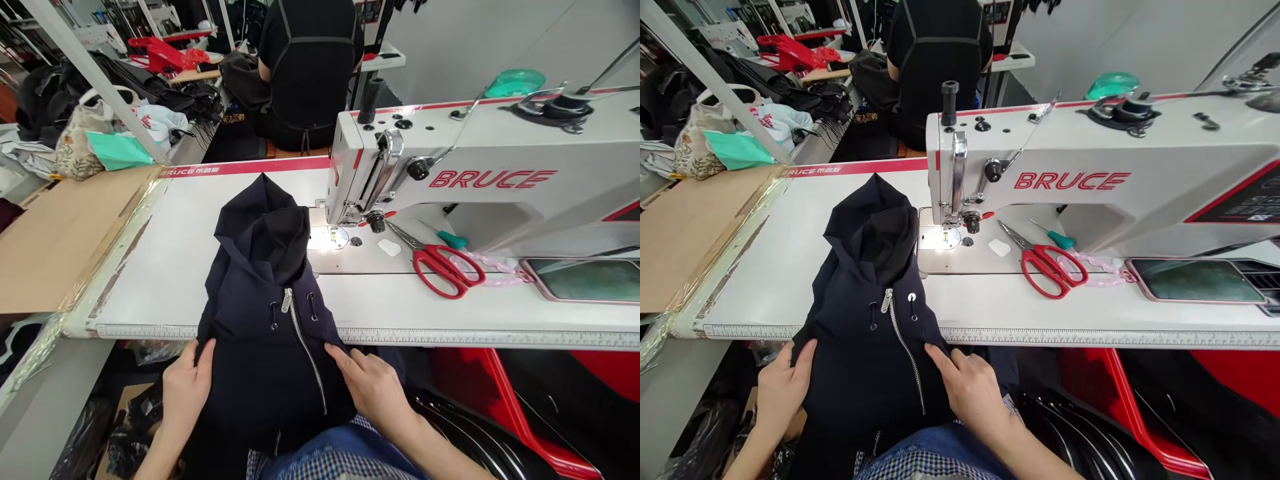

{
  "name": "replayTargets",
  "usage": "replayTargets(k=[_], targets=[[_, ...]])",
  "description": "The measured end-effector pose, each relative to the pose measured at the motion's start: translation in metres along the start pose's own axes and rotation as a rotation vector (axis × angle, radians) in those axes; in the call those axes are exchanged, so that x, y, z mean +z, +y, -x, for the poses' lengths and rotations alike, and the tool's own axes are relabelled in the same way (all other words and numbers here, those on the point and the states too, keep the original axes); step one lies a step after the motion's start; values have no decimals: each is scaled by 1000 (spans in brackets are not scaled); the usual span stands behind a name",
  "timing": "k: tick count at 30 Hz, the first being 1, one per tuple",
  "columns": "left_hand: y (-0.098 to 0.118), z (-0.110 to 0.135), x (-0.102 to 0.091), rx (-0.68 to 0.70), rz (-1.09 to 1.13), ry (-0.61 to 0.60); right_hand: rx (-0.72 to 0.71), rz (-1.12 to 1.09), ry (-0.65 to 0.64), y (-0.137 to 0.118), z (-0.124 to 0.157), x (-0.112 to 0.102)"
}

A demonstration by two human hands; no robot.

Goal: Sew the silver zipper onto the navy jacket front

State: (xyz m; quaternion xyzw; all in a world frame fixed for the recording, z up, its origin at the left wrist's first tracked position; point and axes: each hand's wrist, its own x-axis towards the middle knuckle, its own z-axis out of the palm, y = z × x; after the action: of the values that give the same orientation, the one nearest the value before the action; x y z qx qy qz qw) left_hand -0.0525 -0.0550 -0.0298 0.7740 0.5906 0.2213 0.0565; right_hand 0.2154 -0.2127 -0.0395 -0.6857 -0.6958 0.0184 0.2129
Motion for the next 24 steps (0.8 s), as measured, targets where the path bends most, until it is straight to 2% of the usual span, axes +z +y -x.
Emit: replayTargets(k=[5, 10, 13, 16, 18, 22, 24], targets=[[4, 5, -1, -46, 47, -40, -10, -5, -62, 1, 1, 1], [3, -6, -12, -68, 93, -158, 35, -75, -77, 0, -3, -15], [11, -21, -23, -14, 78, -112, 70, -106, -20, 1, -13, -27], [35, -40, -34, 183, 111, -48, 134, -121, 73, 2, -31, -33], [57, -52, -37, 365, 114, -57, 196, -131, 92, 2, -46, -31], [99, -66, -29, 736, 69, -209, 251, -159, 10, -1, -69, -21], [111, -71, -20, 831, -8, -291, 248, -158, -8, -1, -73, -18]])
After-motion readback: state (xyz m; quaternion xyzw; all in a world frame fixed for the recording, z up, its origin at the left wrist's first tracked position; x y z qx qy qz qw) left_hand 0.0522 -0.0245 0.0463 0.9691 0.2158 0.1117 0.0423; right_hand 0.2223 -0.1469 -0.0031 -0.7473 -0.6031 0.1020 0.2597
